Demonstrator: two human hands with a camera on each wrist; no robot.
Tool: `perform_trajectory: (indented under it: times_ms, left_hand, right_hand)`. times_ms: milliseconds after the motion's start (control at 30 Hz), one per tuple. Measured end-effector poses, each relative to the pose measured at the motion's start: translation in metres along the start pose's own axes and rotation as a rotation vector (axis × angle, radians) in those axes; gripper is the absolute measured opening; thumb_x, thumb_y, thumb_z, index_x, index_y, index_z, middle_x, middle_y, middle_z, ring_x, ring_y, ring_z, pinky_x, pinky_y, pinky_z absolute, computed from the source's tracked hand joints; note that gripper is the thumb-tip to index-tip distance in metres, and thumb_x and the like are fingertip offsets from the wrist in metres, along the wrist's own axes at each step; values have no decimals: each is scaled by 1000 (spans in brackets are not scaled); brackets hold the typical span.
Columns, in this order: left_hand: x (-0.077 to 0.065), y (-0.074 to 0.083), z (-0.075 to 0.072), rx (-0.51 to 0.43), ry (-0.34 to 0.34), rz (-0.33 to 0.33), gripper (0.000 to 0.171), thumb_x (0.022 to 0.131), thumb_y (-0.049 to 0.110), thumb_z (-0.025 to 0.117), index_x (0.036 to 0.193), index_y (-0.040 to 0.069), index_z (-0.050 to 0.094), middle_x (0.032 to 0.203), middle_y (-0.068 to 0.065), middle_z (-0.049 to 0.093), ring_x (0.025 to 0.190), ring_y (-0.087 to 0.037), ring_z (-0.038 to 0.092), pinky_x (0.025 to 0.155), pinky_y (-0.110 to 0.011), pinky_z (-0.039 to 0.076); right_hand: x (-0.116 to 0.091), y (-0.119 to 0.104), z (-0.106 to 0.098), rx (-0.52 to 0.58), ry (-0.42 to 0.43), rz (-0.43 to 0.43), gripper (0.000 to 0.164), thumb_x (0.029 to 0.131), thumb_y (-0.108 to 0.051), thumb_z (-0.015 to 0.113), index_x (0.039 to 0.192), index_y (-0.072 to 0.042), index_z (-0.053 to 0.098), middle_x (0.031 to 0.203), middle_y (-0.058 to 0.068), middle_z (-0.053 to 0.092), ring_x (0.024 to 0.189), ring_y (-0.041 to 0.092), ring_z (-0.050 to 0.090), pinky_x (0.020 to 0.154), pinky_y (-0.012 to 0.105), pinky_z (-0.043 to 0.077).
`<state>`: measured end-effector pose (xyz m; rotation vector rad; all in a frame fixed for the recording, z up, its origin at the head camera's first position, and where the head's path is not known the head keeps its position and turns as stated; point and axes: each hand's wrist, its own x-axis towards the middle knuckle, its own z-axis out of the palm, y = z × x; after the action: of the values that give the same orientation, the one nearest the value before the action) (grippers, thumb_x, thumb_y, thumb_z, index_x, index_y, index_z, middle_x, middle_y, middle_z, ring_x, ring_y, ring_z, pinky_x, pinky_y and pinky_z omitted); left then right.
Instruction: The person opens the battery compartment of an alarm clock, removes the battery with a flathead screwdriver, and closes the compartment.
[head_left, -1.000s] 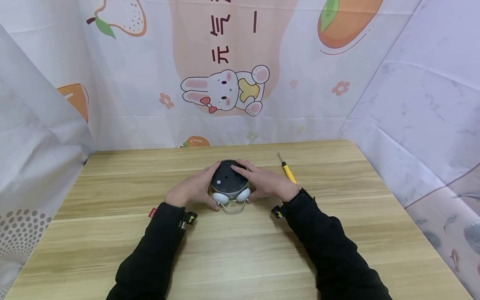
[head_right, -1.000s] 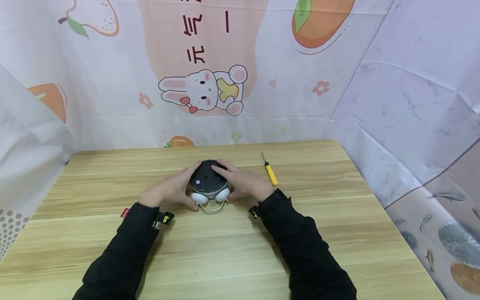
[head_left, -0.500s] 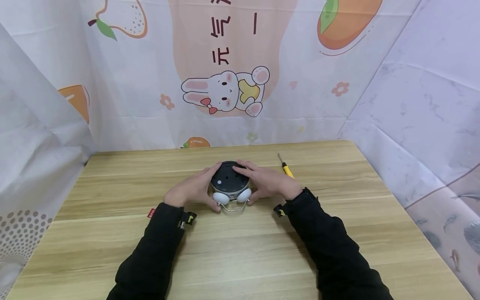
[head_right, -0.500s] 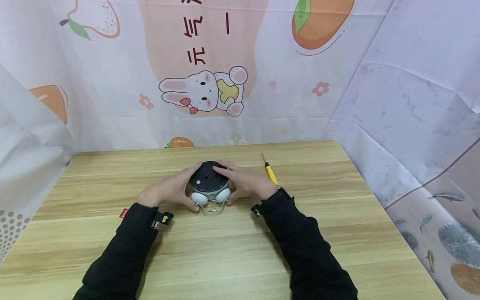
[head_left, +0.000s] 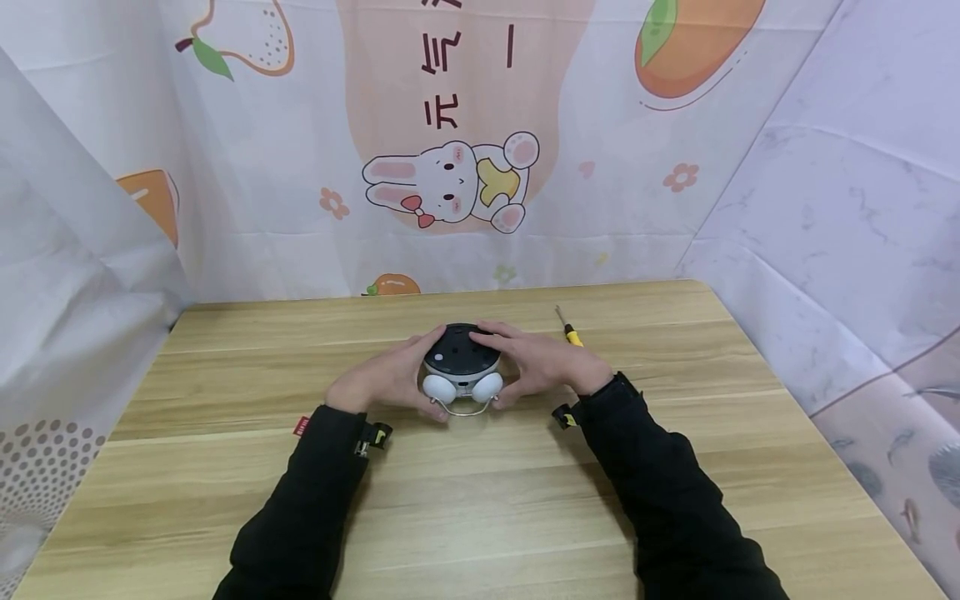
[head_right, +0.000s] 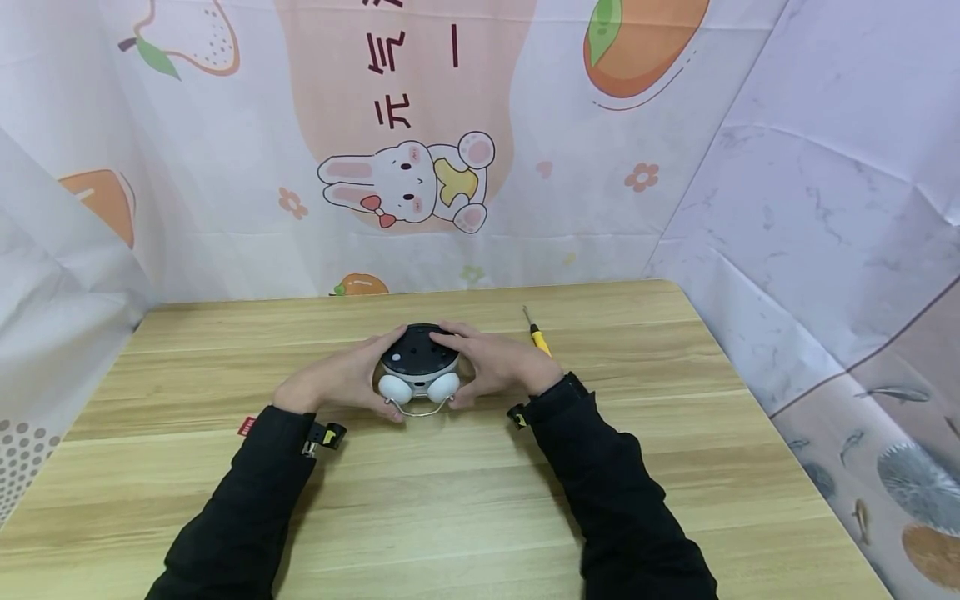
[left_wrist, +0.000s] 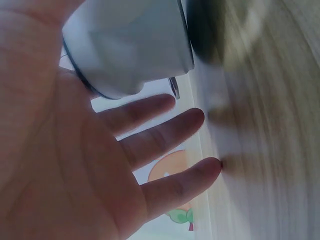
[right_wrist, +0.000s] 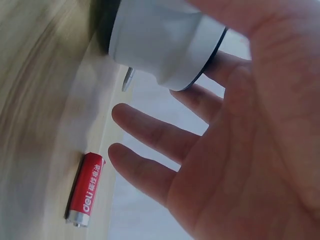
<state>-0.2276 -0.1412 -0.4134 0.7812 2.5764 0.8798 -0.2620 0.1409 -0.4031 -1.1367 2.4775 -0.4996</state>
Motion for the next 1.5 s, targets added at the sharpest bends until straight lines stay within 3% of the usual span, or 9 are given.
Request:
perform_trajectory:
  times_ms: [267,800,933,1067,1267,1500]
  left_hand:
    - [1,-2,0,-33,3,29,135,64,43,98,164,13,12,162,-11,30,145,-23,34,114,-44,34]
    - [-1,1,-3,-62,1,13,132,66,47,95,163,9,14,162,-11,30,144,-21,34,115,-42,31]
    - [0,1,-2,-85,4,8,130,68,49,94,163,9,14,161,-9,31,144,-20,35,115,-41,31]
    - [1,1,-1,-98,3,-10,130,67,53,93,163,11,15,161,-5,32,143,-16,35,115,-38,32]
    - [1,-1,-1,-101,14,-17,124,70,52,92,162,12,19,158,-5,37,141,-18,38,114,-42,34]
    - [2,-2,-3,-114,35,-32,116,68,61,89,158,16,30,147,0,48,130,-16,48,108,-42,40]
  right_hand:
    - [-1,-1,0,-4,2,4,107,81,-48,85,163,-20,23,169,7,11,147,31,31,110,47,38]
    - [2,1,1,0,1,-6,112,79,-50,85,164,-19,20,169,10,8,148,32,27,111,46,37]
    - [4,1,4,-8,17,-5,114,78,-46,88,164,-19,19,169,11,8,144,32,34,108,45,40]
    - [6,2,6,-42,52,-16,109,79,-40,89,163,-20,22,168,10,12,140,30,41,104,42,44]
    - [6,1,7,-76,86,-25,102,81,-38,87,162,-21,26,167,11,17,142,30,39,105,43,44]
    - [3,0,4,-8,80,4,95,85,-46,82,160,-24,29,167,12,18,144,32,36,108,47,41]
